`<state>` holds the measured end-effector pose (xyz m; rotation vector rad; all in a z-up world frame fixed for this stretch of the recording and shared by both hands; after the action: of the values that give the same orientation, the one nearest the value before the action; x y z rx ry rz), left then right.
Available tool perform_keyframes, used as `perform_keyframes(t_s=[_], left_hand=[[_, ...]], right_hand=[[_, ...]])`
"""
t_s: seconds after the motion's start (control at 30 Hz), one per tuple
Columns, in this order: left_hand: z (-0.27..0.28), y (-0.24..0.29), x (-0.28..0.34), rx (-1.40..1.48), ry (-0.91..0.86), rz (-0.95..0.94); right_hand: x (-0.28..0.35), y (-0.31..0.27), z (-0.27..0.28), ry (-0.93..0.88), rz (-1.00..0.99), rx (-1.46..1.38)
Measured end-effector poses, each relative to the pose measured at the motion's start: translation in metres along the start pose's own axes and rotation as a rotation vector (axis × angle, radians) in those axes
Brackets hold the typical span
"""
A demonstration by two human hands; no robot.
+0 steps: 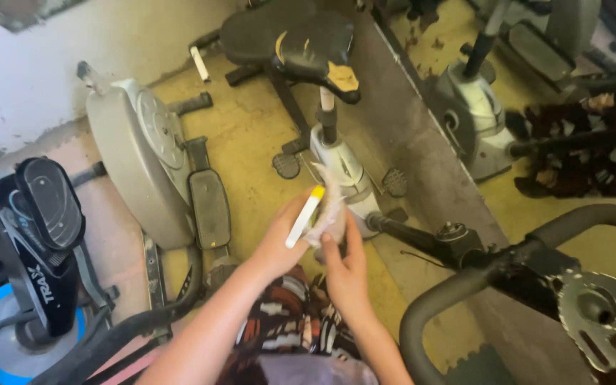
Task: Cleaning and wiping down various gym equipment including stationary bikes and ellipticals using a spray bottle and cloth.
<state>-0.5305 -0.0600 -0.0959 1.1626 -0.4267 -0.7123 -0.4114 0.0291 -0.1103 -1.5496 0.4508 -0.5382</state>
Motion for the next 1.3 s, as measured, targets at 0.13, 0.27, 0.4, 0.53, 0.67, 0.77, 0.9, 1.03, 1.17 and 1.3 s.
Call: perform_keyframes(t_s=[0.13,0.27,0.4,0.53,0.67,0.77,0.9,1.03,1.17,1.3], left_hand=[[0.006,-0.011,-0.044,-0.008,-0.108,0.020],[0.020,-0.031,-0.093,0.023,-0.157,0.001],[0.049,-0.057,-0.153,0.087,-0.162,0.048],[0.081,-0.083,-0.218,0.121,-0.139,0.001],[0.108,-0.101,-0.289,0.115,-0.050,-0.124],[0.124,-0.101,-0.338,0.111,-0.017,-0.168],[0.127,-0.103,-0.394,0.099,0.057,-0.226],[0.119,-0.126,-0.437,0.063,0.069,-0.208],[0.114,-0.149,-0.454,0.049,0.003,-0.167],[0.126,-0.147,-0.452,0.068,-0.038,-0.210]], right_hand=[[-0.021,0.020,0.006,0.151,-0.243,-0.065],[-0.055,0.047,0.009,0.380,-0.255,-0.152],[-0.108,0.051,-0.016,0.522,-0.383,-0.248],[-0.196,0.063,-0.051,0.489,-0.341,-0.162],[-0.294,0.053,-0.080,0.354,-0.201,0.079],[-0.355,0.044,-0.090,0.351,-0.106,0.362],[-0.412,0.030,-0.094,0.450,0.121,0.798],[-0.443,0.072,-0.089,0.371,0.265,1.014],[-0.447,0.099,-0.088,0.159,0.075,1.185],[-0.444,0.075,-0.095,0.163,-0.003,1.097]])
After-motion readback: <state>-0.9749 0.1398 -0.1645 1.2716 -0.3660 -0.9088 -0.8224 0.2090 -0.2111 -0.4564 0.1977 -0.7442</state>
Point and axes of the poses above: each hand's wrist, its own x-axis away from the middle knuckle, its own z-axis out of the back of the hand, y = z × x, the point moved 2 cm from there along -x, towards the middle knuckle, and after that the axes turned 7 degrees about x, right-handed, at the moved point
